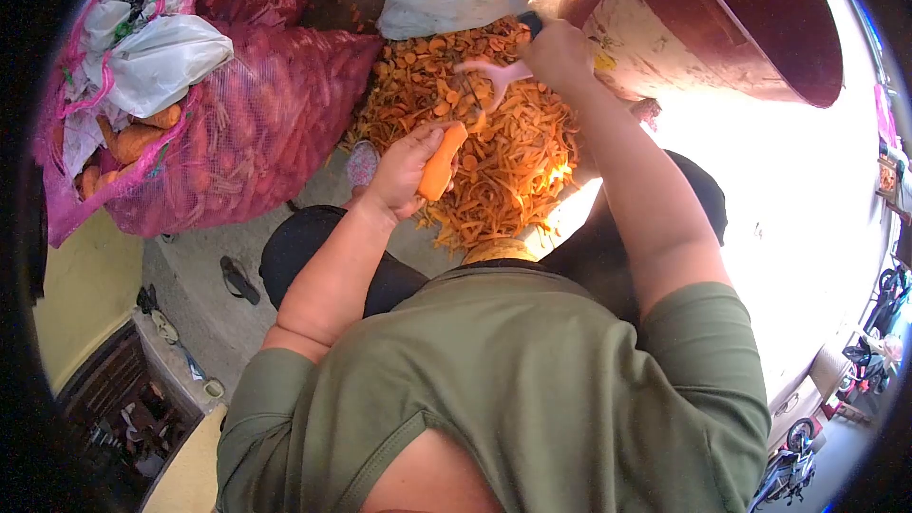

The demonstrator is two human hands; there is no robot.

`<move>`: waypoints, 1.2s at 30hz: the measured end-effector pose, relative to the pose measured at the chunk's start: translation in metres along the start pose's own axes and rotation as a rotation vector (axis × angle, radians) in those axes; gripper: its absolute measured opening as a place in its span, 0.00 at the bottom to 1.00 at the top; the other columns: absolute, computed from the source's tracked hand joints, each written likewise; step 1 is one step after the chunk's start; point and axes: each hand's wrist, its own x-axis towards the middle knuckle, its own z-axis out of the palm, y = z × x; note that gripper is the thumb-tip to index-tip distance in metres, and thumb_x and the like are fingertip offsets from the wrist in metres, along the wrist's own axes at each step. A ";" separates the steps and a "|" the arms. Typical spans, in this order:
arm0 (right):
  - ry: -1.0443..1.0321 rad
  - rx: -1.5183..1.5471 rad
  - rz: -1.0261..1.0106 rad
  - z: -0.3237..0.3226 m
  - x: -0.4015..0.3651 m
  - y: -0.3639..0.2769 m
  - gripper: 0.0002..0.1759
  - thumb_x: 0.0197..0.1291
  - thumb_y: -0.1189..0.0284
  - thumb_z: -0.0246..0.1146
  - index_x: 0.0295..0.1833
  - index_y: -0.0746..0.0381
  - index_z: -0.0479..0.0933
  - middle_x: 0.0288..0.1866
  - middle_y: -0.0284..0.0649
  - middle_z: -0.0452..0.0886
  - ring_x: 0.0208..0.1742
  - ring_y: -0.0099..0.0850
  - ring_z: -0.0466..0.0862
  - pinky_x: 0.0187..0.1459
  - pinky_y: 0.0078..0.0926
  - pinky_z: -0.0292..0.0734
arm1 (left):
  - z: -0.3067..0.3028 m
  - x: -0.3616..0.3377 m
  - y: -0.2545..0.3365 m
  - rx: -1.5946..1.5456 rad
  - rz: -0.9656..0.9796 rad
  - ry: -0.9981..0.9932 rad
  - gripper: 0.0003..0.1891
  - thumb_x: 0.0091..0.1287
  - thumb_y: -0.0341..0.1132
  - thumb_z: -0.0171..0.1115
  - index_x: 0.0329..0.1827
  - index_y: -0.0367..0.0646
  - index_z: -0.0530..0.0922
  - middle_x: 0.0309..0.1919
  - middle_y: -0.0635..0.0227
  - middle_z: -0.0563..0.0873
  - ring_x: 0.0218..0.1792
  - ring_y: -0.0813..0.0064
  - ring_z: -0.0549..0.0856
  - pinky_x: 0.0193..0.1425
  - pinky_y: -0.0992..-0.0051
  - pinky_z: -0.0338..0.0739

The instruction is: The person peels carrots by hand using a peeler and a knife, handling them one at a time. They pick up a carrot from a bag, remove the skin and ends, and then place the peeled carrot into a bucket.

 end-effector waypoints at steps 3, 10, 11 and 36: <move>-0.058 0.063 -0.086 -0.013 -0.014 -0.012 0.19 0.44 0.61 0.62 0.38 0.65 0.77 0.30 0.49 0.80 0.34 0.42 0.81 0.39 0.35 0.76 | 0.001 0.002 -0.004 0.079 0.085 0.043 0.12 0.68 0.36 0.47 0.48 0.39 0.72 0.33 0.71 0.77 0.32 0.83 0.76 0.35 0.83 0.72; -0.012 0.064 -0.041 -0.014 -0.016 -0.013 0.18 0.43 0.62 0.62 0.39 0.60 0.78 0.30 0.48 0.80 0.34 0.42 0.81 0.39 0.37 0.75 | -0.004 0.002 -0.005 0.291 0.171 0.098 0.10 0.66 0.35 0.52 0.41 0.36 0.74 0.31 0.72 0.77 0.31 0.85 0.73 0.35 0.83 0.69; -0.015 0.113 -0.051 -0.018 -0.021 -0.018 0.18 0.43 0.62 0.62 0.39 0.60 0.78 0.30 0.47 0.80 0.34 0.42 0.81 0.39 0.37 0.75 | -0.005 0.003 -0.005 0.349 0.193 0.097 0.10 0.65 0.35 0.53 0.40 0.36 0.74 0.31 0.72 0.77 0.31 0.85 0.73 0.35 0.83 0.69; 0.015 0.155 -0.133 -0.025 -0.025 -0.021 0.16 0.44 0.63 0.62 0.37 0.62 0.77 0.26 0.47 0.79 0.31 0.41 0.80 0.36 0.35 0.74 | -0.004 -0.002 0.009 -0.144 -0.115 0.021 0.19 0.69 0.47 0.42 0.48 0.40 0.71 0.32 0.65 0.79 0.32 0.74 0.79 0.30 0.75 0.77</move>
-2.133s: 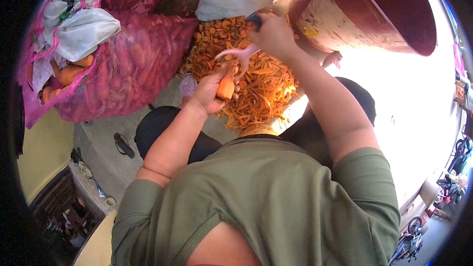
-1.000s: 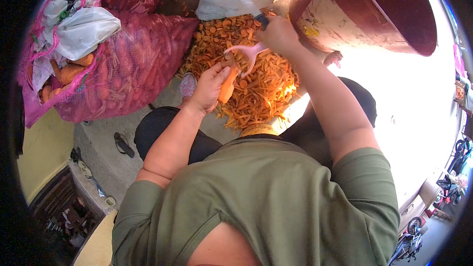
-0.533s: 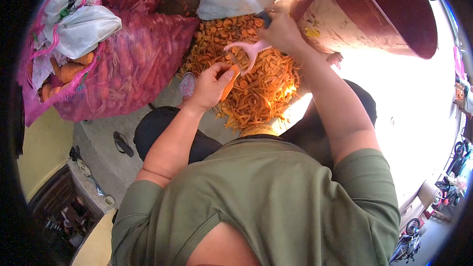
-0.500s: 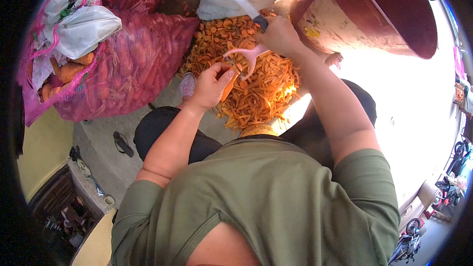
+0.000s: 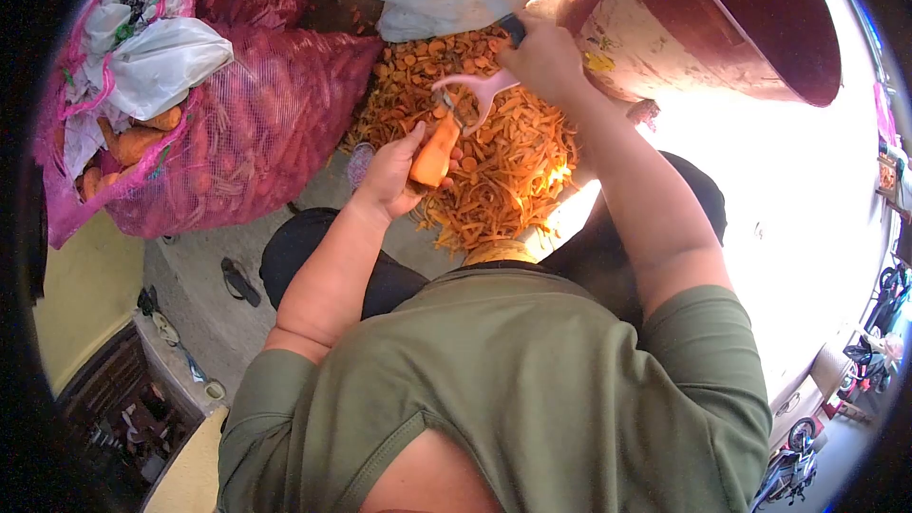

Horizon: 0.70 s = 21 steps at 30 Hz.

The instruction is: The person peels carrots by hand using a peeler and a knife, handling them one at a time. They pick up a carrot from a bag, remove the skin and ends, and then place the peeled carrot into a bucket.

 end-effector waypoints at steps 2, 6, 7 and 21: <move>0.002 0.045 -0.133 0.006 -0.011 -0.009 0.15 0.44 0.63 0.61 0.37 0.61 0.78 0.26 0.46 0.79 0.30 0.40 0.80 0.35 0.35 0.74 | 0.003 -0.001 -0.001 -0.003 -0.058 0.048 0.21 0.68 0.50 0.40 0.49 0.41 0.71 0.32 0.65 0.78 0.32 0.74 0.79 0.28 0.75 0.76; -0.108 0.071 -0.115 0.012 -0.022 -0.020 0.13 0.46 0.69 0.61 0.36 0.66 0.75 0.19 0.46 0.76 0.23 0.36 0.78 0.31 0.32 0.71 | -0.001 0.002 -0.005 0.088 -0.068 0.041 0.25 0.67 0.55 0.39 0.48 0.42 0.71 0.33 0.65 0.78 0.28 0.75 0.79 0.24 0.77 0.73; -0.164 0.013 -0.056 0.012 -0.021 -0.020 0.13 0.45 0.68 0.61 0.37 0.65 0.75 0.20 0.46 0.76 0.24 0.38 0.78 0.32 0.33 0.71 | -0.004 0.003 -0.006 0.092 -0.062 0.008 0.26 0.66 0.57 0.38 0.48 0.42 0.71 0.32 0.65 0.78 0.27 0.75 0.79 0.23 0.77 0.72; 0.163 -0.221 0.082 -0.013 0.011 0.008 0.16 0.51 0.59 0.58 0.41 0.56 0.77 0.28 0.44 0.80 0.32 0.42 0.81 0.35 0.37 0.76 | 0.001 -0.001 -0.001 0.252 0.080 -0.074 0.19 0.67 0.48 0.45 0.44 0.39 0.71 0.27 0.67 0.77 0.23 0.78 0.77 0.21 0.80 0.70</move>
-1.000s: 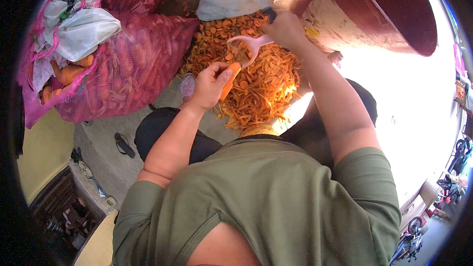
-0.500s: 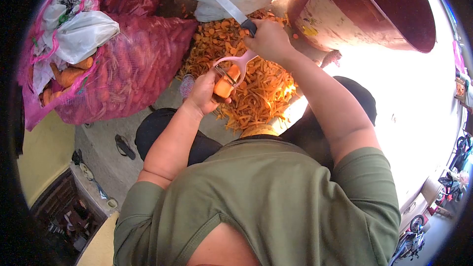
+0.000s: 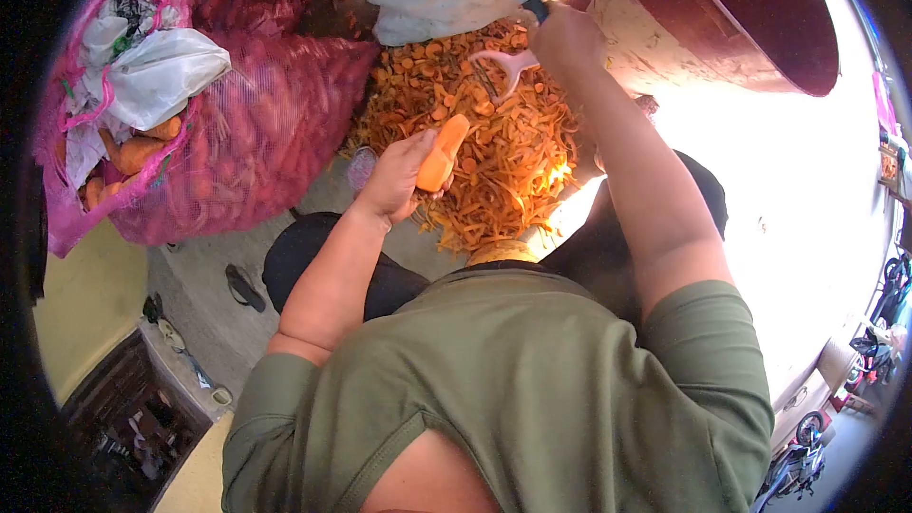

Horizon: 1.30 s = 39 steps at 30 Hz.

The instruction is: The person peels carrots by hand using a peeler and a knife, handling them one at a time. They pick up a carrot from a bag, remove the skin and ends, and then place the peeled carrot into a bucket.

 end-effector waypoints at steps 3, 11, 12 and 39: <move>-0.063 -0.041 -0.121 -0.002 -0.005 -0.001 0.22 0.52 0.51 0.57 0.40 0.59 0.76 0.25 0.44 0.79 0.30 0.42 0.81 0.33 0.38 0.75 | 0.003 -0.004 0.006 -0.076 -0.038 0.072 0.18 0.68 0.47 0.46 0.44 0.39 0.71 0.25 0.68 0.77 0.24 0.78 0.77 0.23 0.79 0.71; -0.223 -0.149 -0.352 0.002 -0.058 -0.033 0.23 0.54 0.48 0.54 0.33 0.60 0.74 0.24 0.43 0.78 0.29 0.41 0.80 0.30 0.37 0.74 | -0.020 0.008 -0.003 0.397 0.077 0.241 0.12 0.63 0.38 0.57 0.42 0.39 0.72 0.27 0.67 0.78 0.27 0.76 0.78 0.33 0.77 0.74; -0.225 -0.180 -0.349 -0.006 -0.061 -0.038 0.22 0.54 0.50 0.55 0.33 0.61 0.73 0.24 0.43 0.78 0.30 0.41 0.80 0.30 0.37 0.74 | -0.021 0.008 -0.001 0.365 0.092 0.270 0.11 0.62 0.38 0.57 0.40 0.39 0.72 0.28 0.67 0.78 0.27 0.76 0.78 0.34 0.77 0.74; -0.438 -0.342 -0.519 0.026 -0.099 -0.033 0.28 0.41 0.52 0.65 0.36 0.65 0.67 0.28 0.46 0.77 0.37 0.43 0.78 0.32 0.37 0.75 | -0.012 0.023 -0.008 1.129 0.169 0.521 0.15 0.60 0.40 0.56 0.37 0.32 0.74 0.29 0.46 0.80 0.32 0.51 0.80 0.37 0.62 0.73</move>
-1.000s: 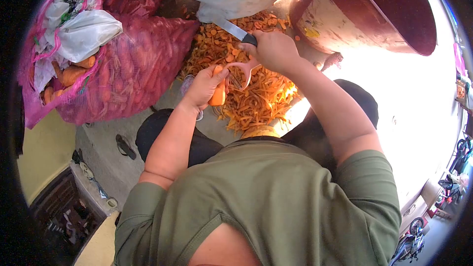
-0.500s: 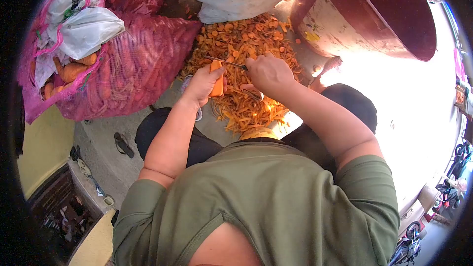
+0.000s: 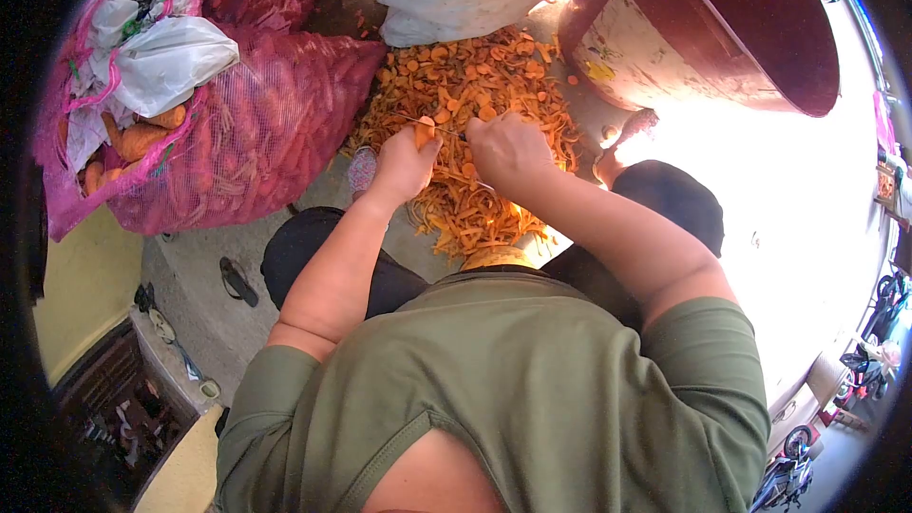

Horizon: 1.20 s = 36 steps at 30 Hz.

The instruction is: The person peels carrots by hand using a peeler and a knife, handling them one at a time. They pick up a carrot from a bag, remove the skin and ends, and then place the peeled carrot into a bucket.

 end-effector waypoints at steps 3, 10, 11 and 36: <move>-0.013 -0.043 0.043 0.006 0.001 -0.005 0.28 0.41 0.52 0.66 0.37 0.64 0.67 0.30 0.45 0.77 0.38 0.40 0.79 0.32 0.34 0.76 | -0.006 -0.008 0.013 0.162 0.017 0.023 0.16 0.60 0.40 0.56 0.37 0.32 0.74 0.29 0.45 0.80 0.33 0.49 0.80 0.39 0.61 0.73; 0.076 -0.004 0.014 0.002 -0.001 -0.005 0.07 0.50 0.73 0.54 0.34 0.64 0.72 0.30 0.47 0.79 0.36 0.41 0.81 0.32 0.35 0.77 | -0.001 -0.005 0.002 -0.741 -0.143 -0.455 0.11 0.63 0.37 0.55 0.33 0.36 0.73 0.23 0.63 0.79 0.20 0.72 0.78 0.24 0.73 0.73; 0.019 -0.025 0.024 0.008 0.001 -0.001 0.07 0.51 0.72 0.55 0.34 0.64 0.72 0.30 0.46 0.80 0.36 0.41 0.81 0.32 0.35 0.77 | -0.005 -0.008 0.006 -0.916 -0.171 -0.552 0.10 0.64 0.37 0.54 0.33 0.37 0.72 0.23 0.67 0.78 0.18 0.77 0.77 0.21 0.76 0.71; 0.016 0.267 0.018 0.019 0.018 0.010 0.19 0.50 0.62 0.61 0.39 0.65 0.66 0.25 0.48 0.77 0.31 0.44 0.79 0.31 0.39 0.73 | -0.009 0.000 0.004 -0.435 0.108 -0.188 0.14 0.50 0.32 0.67 0.38 0.37 0.76 0.30 0.67 0.81 0.32 0.78 0.79 0.38 0.77 0.72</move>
